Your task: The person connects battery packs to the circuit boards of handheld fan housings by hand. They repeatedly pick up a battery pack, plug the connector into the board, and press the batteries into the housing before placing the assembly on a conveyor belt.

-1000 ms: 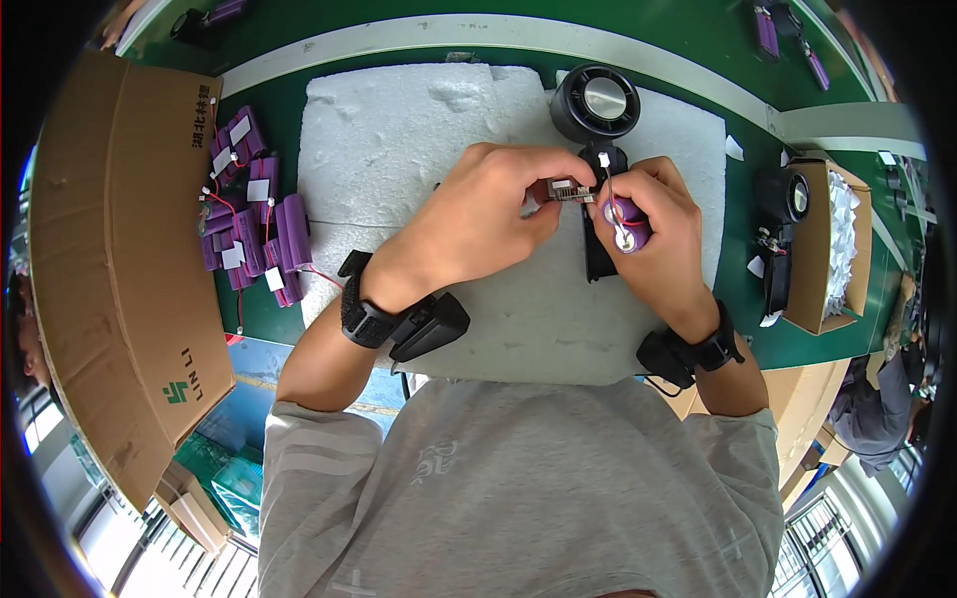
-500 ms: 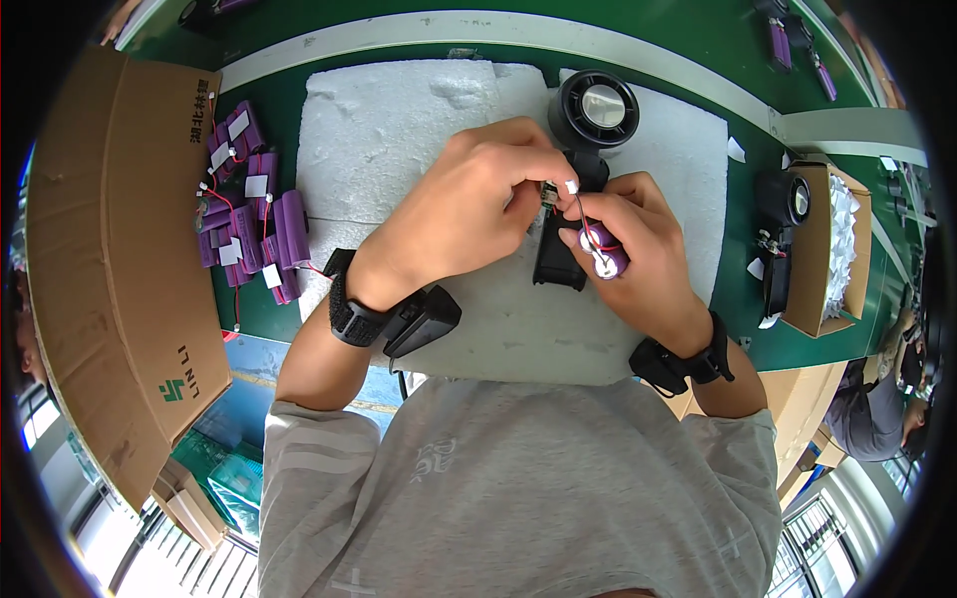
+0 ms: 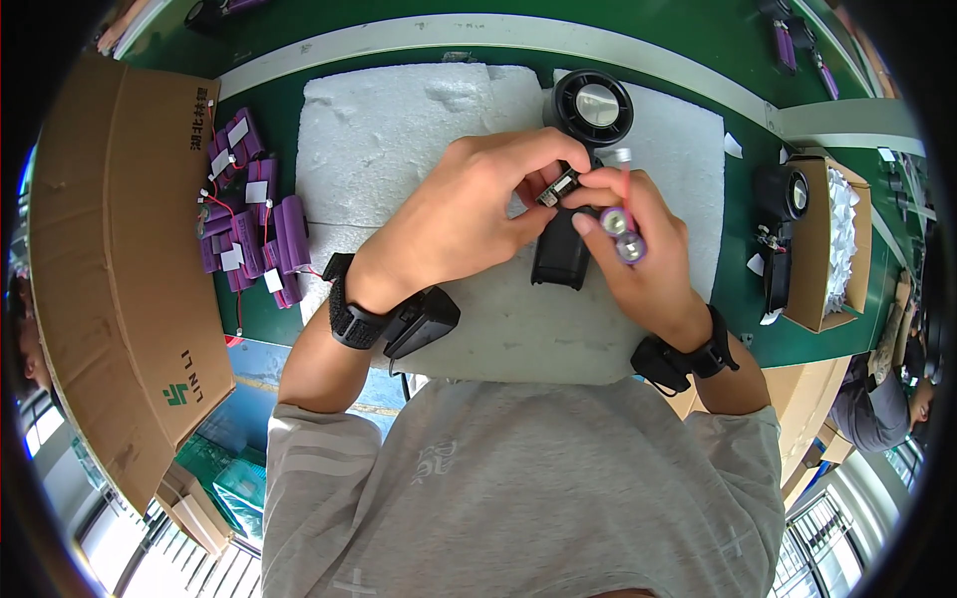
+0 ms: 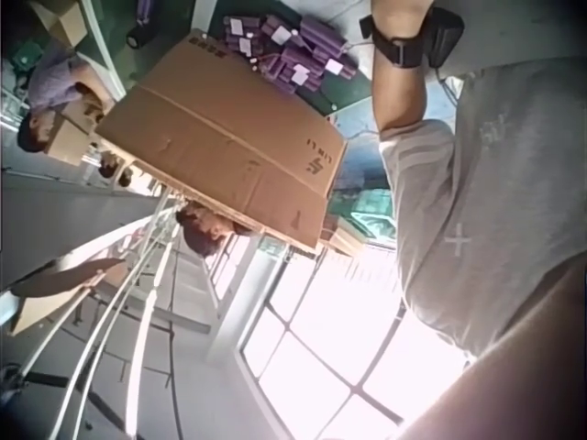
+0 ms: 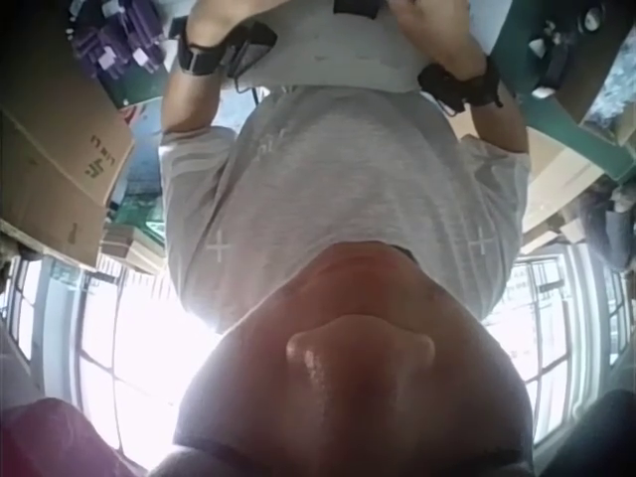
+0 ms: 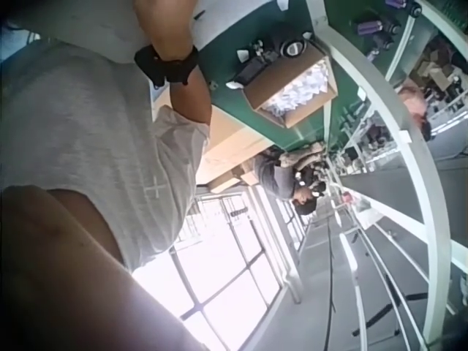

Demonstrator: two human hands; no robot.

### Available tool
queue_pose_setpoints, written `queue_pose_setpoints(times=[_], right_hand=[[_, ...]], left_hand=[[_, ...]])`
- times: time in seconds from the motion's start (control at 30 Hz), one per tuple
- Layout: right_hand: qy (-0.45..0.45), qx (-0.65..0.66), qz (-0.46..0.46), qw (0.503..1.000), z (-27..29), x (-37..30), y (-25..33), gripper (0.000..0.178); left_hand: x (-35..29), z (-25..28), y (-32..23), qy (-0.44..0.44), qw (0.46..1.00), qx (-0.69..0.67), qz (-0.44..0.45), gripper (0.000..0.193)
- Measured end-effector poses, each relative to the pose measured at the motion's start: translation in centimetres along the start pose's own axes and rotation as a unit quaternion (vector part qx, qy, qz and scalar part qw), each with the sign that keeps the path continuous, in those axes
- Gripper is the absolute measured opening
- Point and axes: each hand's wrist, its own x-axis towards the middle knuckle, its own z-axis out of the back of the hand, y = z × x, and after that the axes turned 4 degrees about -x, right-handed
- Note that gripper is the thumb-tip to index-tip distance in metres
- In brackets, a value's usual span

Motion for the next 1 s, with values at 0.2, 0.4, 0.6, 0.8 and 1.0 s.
queue_pose_setpoints(times=[0.2,0.4,0.6,0.8,1.0], right_hand=[[-0.067,-0.049,0.014,0.996,0.3,0.6,-0.1,0.033],[-0.068,-0.093,0.071,0.991,0.2,0.8,-0.9,0.029],[-0.067,-0.093,0.050,0.992,0.1,0.5,-1.0,0.024],[-0.080,-0.079,0.019,0.994,-0.1,0.6,-0.8,0.020],[-0.096,-0.079,0.014,0.992,-0.2,0.7,-0.8,0.020]], left_hand=[[-0.2,0.2,-0.2,0.016,0.999,-0.001,0.035,0.045],[-0.3,0.1,-0.2,0.026,0.999,0.009,0.036,0.048],[-0.3,0.0,-0.2,0.018,0.999,0.015,0.033,0.046],[-0.3,-0.3,-0.2,0.024,0.994,0.031,0.106,0.043],[-0.2,-0.9,0.0,0.007,0.990,-0.009,0.139,0.041]])
